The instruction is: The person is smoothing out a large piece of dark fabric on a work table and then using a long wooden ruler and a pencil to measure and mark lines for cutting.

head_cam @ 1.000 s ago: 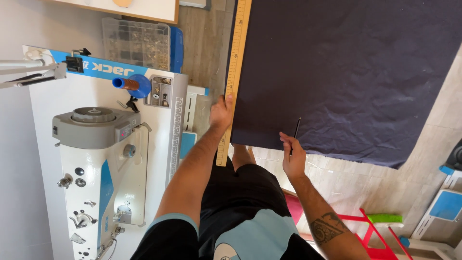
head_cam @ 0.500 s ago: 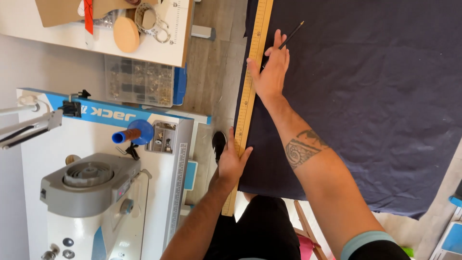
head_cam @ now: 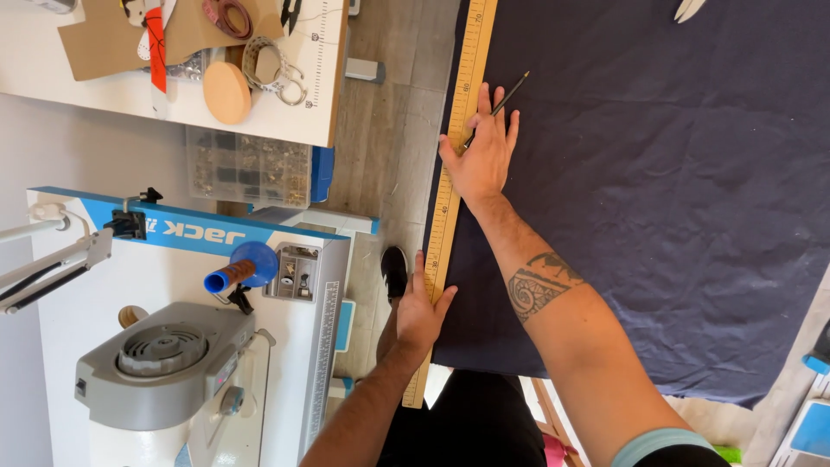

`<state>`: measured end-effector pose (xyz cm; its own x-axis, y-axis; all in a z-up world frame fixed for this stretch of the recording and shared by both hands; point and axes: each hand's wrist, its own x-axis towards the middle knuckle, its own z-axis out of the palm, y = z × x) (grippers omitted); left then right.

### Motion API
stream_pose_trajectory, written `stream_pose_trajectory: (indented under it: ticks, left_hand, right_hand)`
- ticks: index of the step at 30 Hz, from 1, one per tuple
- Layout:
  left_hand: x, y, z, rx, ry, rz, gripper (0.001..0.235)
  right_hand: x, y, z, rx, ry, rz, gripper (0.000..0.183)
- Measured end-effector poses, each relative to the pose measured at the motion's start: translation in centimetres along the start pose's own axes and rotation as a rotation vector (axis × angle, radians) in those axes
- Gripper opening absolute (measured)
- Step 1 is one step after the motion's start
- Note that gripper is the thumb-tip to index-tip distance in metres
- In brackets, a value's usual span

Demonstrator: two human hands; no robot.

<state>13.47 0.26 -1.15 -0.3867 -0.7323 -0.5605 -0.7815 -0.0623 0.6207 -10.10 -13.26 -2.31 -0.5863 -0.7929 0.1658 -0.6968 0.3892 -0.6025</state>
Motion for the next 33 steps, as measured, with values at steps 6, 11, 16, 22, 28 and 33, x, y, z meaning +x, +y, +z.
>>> stream_pose_trajectory:
  ticks: [6, 11, 16, 22, 28, 33]
  left_hand:
    - [-0.2, 0.2, -0.2, -0.041, -0.015, -0.025, 0.094]
    - [-0.2, -0.5, 0.3, -0.047, 0.019, 0.057, 0.093]
    - [-0.2, -0.1, 0.1, -0.049, 0.015, 0.034, 0.093]
    - [-0.2, 0.2, -0.2, -0.051, -0.002, 0.014, 0.094]
    - [-0.4, 0.1, -0.2, -0.067, 0.004, 0.043, 0.093]
    - [-0.2, 0.3, -0.4, -0.07, -0.034, 0.001, 0.093]
  right_hand:
    - [-0.3, 0.4, 0.3, 0.007, 0.009, -0.023, 0.041]
    - [-0.4, 0.3, 0.1, 0.046, 0.015, -0.019, 0.042]
    - [-0.3, 0.5, 0.1, 0.046, 0.024, -0.031, 0.046]
    - [-0.2, 0.4, 0.0, 0.038, 0.014, -0.034, 0.048]
    - [-0.2, -0.2, -0.4, 0.039, 0.002, -0.018, 0.049]
    - [0.0, -0.2, -0.3, 0.03, -0.007, 0.0, 0.048]
